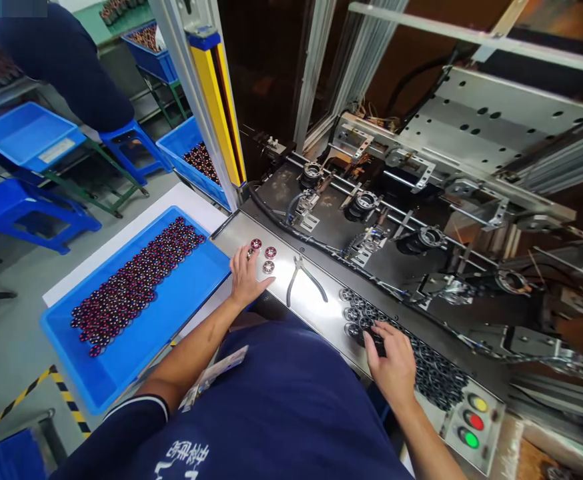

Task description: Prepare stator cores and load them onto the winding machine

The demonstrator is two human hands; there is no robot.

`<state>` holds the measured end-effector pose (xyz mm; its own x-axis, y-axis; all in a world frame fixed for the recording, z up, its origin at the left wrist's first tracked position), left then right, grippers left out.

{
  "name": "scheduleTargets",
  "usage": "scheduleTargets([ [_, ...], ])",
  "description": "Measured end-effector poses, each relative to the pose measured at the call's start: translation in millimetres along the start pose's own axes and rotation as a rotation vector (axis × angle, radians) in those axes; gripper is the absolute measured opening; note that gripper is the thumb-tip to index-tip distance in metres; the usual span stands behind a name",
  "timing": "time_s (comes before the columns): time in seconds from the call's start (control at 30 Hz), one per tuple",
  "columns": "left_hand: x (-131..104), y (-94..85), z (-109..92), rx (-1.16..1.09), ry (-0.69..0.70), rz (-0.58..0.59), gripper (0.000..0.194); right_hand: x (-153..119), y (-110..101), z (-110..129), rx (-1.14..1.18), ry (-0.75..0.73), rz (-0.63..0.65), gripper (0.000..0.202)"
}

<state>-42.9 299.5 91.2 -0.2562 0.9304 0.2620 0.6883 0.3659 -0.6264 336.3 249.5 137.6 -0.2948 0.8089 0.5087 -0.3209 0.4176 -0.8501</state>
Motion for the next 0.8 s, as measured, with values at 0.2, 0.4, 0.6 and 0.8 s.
scheduleTargets([
  [0.2,14,4.8,4,0.041,0.045,0.006,0.072,-24,10,4,-0.066,0.033,0.071,0.020],
  [0.4,5,-7.0,-22,-0.036,0.160,-0.019,0.075,-30,32,21,-0.137,0.003,0.202,0.015],
  [0.6,6,-6.0,-61,-0.205,0.206,-0.009,0.070,-11,52,43,-0.065,-0.154,0.320,0.013],
  [0.8,2,-9.6,-83,-0.441,0.048,0.124,0.055,19,61,54,0.089,-0.295,0.333,0.016],
])
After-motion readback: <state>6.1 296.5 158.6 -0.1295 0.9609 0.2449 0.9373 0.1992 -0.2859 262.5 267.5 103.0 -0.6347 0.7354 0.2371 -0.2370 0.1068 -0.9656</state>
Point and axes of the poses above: each hand's wrist, its own x-axis towards the middle knuckle, its own y-axis out of the palm, z = x × y, the point moved 7 cm from there along x, towards the middle knuckle, and after that the axes turned 15 degrees about -x, right-handed, at the moved point
